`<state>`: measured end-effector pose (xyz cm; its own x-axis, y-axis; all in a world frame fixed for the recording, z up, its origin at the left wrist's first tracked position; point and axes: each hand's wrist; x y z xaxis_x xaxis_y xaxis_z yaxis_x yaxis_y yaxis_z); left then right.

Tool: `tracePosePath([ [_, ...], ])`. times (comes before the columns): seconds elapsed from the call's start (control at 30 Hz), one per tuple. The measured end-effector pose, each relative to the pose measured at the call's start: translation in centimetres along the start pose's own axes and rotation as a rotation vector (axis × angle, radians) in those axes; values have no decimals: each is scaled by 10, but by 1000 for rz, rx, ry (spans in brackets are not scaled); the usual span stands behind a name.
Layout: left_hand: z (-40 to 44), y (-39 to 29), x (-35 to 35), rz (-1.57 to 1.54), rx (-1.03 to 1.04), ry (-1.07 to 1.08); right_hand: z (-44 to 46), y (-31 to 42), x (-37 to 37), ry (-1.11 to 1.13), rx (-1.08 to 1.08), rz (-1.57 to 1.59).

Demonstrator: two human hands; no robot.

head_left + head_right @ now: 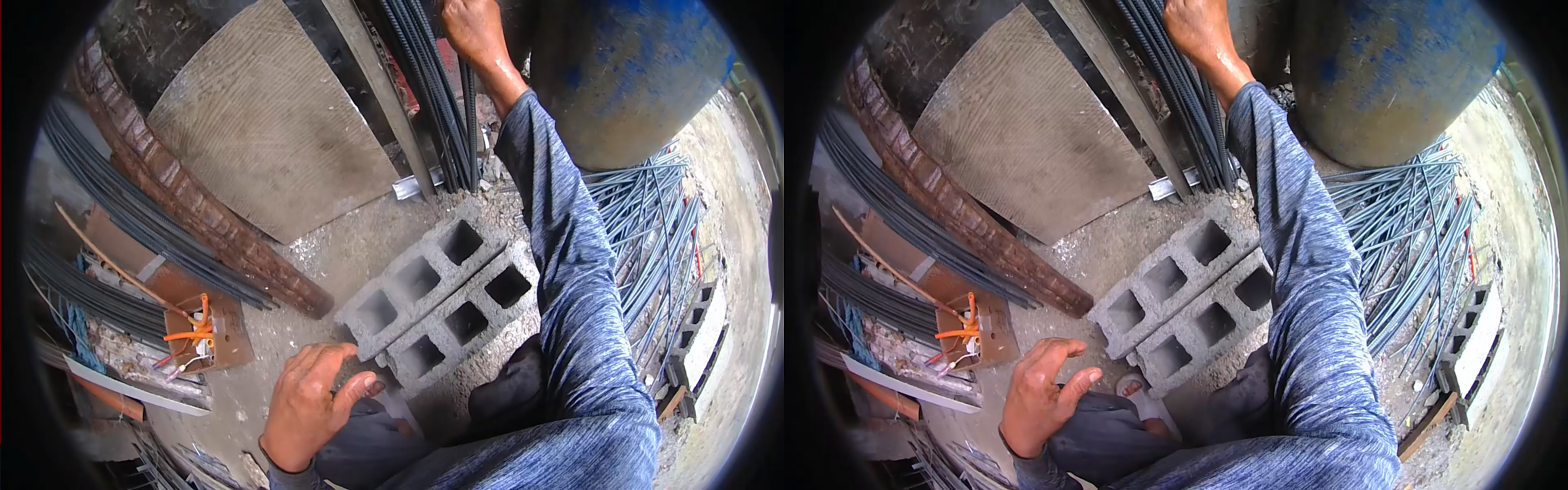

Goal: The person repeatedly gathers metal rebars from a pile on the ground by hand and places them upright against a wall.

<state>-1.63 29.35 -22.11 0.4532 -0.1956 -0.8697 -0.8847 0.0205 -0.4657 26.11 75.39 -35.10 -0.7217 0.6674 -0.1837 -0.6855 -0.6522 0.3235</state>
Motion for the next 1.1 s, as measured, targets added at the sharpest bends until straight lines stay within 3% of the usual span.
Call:
tracePosePath([
  [0.03,1,-1,1,-9,1,-6,-2,0,4,-45,-22,-64],
  [0.07,1,-1,2,-11,4,-2,38,55,-24,39,113,180],
  [0.1,2,-1,2,-13,7,3,23,64,-24,-5,177,227],
  [0.17,2,-2,3,-10,20,23,-6,44,-15,97,352,299],
  [0.23,4,0,0,25,54,7,-2,32,-8,97,299,192],
  [0.47,-2,-4,-5,-71,-10,29,-9,39,13,209,493,390],
  [0.57,1,-1,-4,-40,-4,47,-26,36,32,97,121,156],
  [0.6,3,0,-3,-24,1,53,-24,50,20,259,258,246],
  [0.63,3,0,-3,-23,-4,53,-23,59,12,394,307,127],
  [0.7,2,-1,-4,-25,-19,55,-34,58,19,337,230,51],
  [0.9,2,-3,-1,-50,-58,66,-35,60,7,387,353,-14],
  [0.93,3,-4,-1,-47,-56,66,-41,52,9,325,302,22],
  [1.1,6,-13,-2,-49,-94,77,-38,52,-12,439,407,180],
])
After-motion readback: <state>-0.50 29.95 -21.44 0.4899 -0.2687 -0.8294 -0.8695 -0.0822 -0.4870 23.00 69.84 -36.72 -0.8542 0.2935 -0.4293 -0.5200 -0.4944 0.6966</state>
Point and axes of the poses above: each hand's wrist, its own z-axis towards the middle knuckle, its own x-axis out of the palm, y = z × x, and after that the axes turned 8 degrees about -x, right-handed
